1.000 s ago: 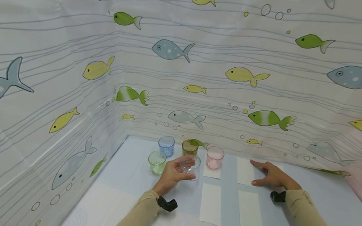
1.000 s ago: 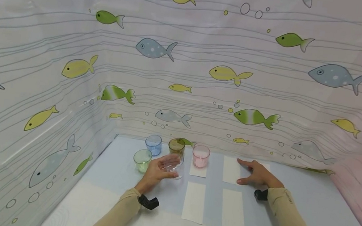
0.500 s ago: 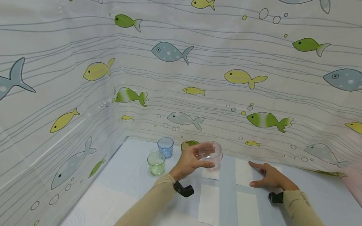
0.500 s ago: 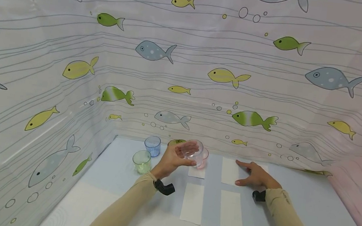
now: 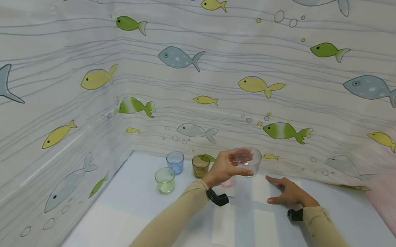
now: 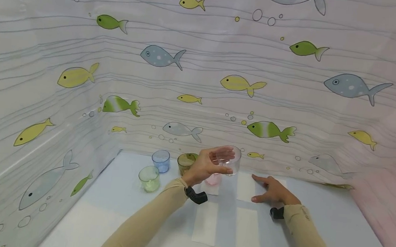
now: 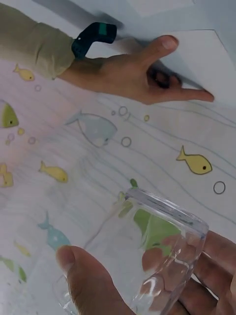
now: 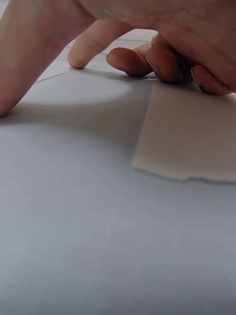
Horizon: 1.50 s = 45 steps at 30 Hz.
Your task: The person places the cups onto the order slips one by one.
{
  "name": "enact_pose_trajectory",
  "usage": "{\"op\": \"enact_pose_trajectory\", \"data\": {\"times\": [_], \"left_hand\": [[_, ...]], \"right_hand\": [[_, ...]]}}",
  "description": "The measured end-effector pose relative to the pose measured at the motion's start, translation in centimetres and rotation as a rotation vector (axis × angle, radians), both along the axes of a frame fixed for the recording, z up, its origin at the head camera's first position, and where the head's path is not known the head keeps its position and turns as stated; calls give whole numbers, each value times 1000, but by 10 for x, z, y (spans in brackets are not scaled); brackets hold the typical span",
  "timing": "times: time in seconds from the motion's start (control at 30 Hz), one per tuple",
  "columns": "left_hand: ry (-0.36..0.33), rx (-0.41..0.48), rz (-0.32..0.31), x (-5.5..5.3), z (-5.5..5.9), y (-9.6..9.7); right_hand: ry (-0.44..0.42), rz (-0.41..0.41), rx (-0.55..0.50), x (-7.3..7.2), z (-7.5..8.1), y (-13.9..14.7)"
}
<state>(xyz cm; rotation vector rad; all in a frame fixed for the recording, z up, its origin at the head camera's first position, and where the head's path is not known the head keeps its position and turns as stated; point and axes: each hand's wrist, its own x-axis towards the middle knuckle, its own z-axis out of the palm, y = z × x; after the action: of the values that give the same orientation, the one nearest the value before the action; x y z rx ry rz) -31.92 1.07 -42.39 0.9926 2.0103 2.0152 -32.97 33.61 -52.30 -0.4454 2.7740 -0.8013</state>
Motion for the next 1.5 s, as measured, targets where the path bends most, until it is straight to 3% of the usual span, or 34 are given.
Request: {"op": "enact_pose_trajectory", "data": {"times": [0.53,0.77,0.9,1.17,1.5], "left_hand": [[-28,-12,-19,-24,-26,62],[-55,-31,5,-29,-40,73],[-89,-60,39,-30,-49,78],[-170,-85,49,-30,-72,93],[-216,-93,140,-28,-98,95]], "right_hand": [[-20,-41,8,0,0,0],[-23,-51,15,2,-2,-2],[-20,-52,19,2,-1,-1],[-53,-87,35,-3,1,-1],[-52,-93,16,-3,-2,-2]]}}
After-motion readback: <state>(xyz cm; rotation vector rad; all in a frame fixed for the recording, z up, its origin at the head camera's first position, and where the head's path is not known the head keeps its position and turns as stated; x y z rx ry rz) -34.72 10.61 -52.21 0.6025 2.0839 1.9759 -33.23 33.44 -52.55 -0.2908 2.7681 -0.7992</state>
